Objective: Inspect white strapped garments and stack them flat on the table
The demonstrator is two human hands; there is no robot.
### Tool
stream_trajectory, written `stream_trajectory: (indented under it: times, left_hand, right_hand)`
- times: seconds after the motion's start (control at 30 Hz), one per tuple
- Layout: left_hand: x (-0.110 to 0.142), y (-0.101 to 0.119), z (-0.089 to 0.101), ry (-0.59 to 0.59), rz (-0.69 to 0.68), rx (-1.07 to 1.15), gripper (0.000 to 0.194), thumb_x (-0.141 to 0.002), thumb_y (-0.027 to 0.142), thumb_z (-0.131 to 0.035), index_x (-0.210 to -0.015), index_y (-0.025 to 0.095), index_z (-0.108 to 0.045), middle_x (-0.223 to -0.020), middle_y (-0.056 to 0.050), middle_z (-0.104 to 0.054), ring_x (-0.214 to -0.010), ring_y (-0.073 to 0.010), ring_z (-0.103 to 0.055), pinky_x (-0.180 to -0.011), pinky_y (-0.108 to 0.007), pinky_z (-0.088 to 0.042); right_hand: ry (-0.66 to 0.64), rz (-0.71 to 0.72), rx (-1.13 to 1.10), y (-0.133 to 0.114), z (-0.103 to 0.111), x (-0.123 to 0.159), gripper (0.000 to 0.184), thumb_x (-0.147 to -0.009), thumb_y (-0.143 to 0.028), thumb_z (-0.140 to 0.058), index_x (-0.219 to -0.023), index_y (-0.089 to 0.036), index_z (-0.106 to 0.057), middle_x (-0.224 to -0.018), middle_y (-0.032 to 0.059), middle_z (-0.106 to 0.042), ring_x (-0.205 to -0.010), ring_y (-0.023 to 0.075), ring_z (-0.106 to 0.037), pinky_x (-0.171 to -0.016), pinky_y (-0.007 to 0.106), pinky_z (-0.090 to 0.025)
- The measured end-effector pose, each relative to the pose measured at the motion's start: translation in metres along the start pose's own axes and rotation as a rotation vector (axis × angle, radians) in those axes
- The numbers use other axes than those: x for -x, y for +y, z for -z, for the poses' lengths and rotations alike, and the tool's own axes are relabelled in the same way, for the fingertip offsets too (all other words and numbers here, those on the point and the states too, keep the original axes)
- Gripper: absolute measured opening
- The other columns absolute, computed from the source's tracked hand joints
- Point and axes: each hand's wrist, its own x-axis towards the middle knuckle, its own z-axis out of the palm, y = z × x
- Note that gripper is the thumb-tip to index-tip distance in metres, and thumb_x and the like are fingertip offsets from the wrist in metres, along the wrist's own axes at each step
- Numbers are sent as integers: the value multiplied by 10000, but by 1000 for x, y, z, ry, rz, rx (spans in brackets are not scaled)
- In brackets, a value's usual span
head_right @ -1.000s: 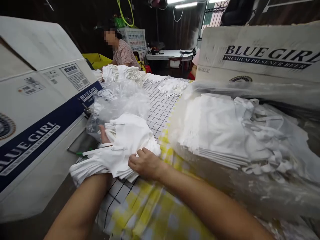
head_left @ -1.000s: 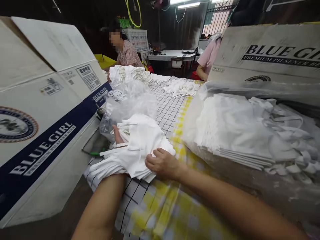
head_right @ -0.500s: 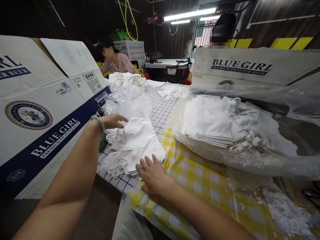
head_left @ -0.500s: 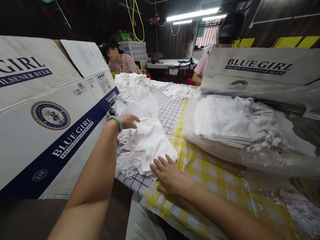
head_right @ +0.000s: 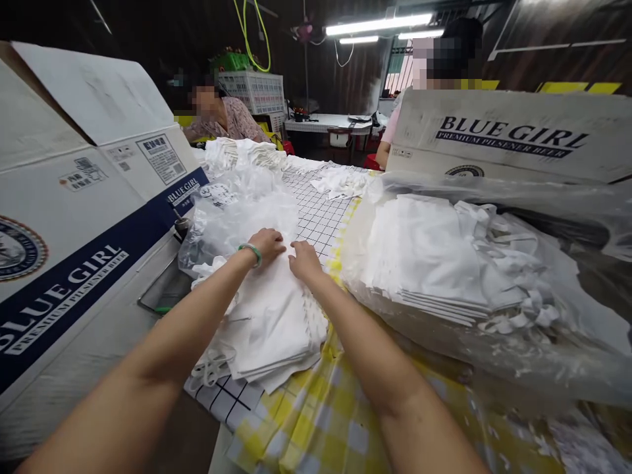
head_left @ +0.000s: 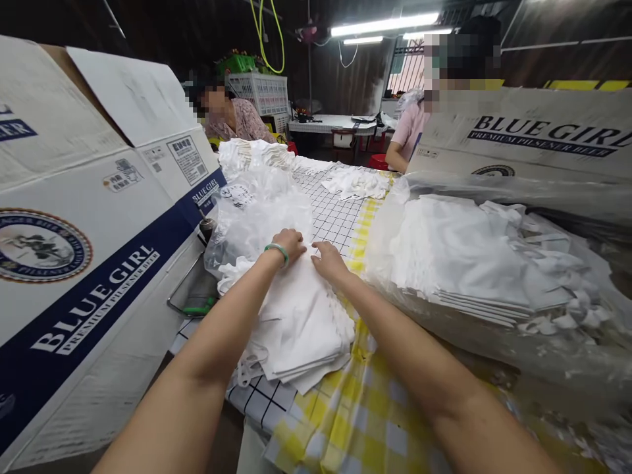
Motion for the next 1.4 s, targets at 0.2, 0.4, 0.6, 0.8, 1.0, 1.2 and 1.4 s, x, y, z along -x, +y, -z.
stream_trajectory:
  times: [0.2,0.4,0.6,0.8,1.0,1.2,1.4]
  left_hand:
    - [6,-4,17,161,-185,236,90,-758,212,-528,-804,185,-600,-847,-59,-615,-850,-201,-563,-784,-317,-455]
    - [50,-2,62,82,-219,561,263,-698,346,-641,-900,185,-594,-692,10,-566,-652,-141,-519,-610,-264,-410]
    - [125,30,139,168,-227,530,210,-768,357,-633,-735,153,-591,-646,4,-532,-618,-113,-493,-593,-240,-384]
    - [221,81,220,492,-343,534,198,-842,234,-595,-913,52,-568,-757,17,-498,-794,-101,-558,-817,-330,-434]
    - [287,112,223,628,-336,566,397,-771,402,-607,-926,42,-547,-737,71,-451,-793,-66,-563,-843,-446,-409]
    - [315,141,142,422,-382,1131,405,-646,405,-764,-789,118,-516,-660,75,-479,-566,10,-417,-589,-144,-373]
    - [333,155,51,-31,-162,1481,388,-583,389,-835,-760,180,-561,-641,52,-532,-559,-61,-467,-484,-167,-402]
  right_hand:
    - [47,12,-142,-3,9,-7,653,-771,-271,-595,-1387,-209,-390,-1413,95,-426,-1329,229,-349,-1098,400,-312]
    - [-160,79,-549,-38,19,-13,325,-715,-422,-620,-945,-193,-640,-809,-9,-614,-793,171,-579,-709,293,-471]
    - [-217,181,-715,-68,35,47,295,-640,-354,-704,-875,-180,-660,-777,-30,-618,-738,137,-567,-678,256,-448]
    - [-275,140,-650,-51,82,148,294,-624,-418,-741,-753,-157,-701,-738,-12,-652,-782,176,-611,-733,284,-467]
    - [53,88,-834,-28,170,254,413,-587,-438,-807,-885,-166,-718,-847,3,-718,-862,186,-640,-828,312,-486]
    - [390,55,-931,-6,235,358,354,-596,-392,-812,-858,-185,-692,-886,15,-724,-891,197,-656,-828,344,-515]
    - [554,-151,-910,20,220,443,399,-607,-453,-800,-879,-189,-675,-852,29,-731,-834,212,-678,-794,356,-541]
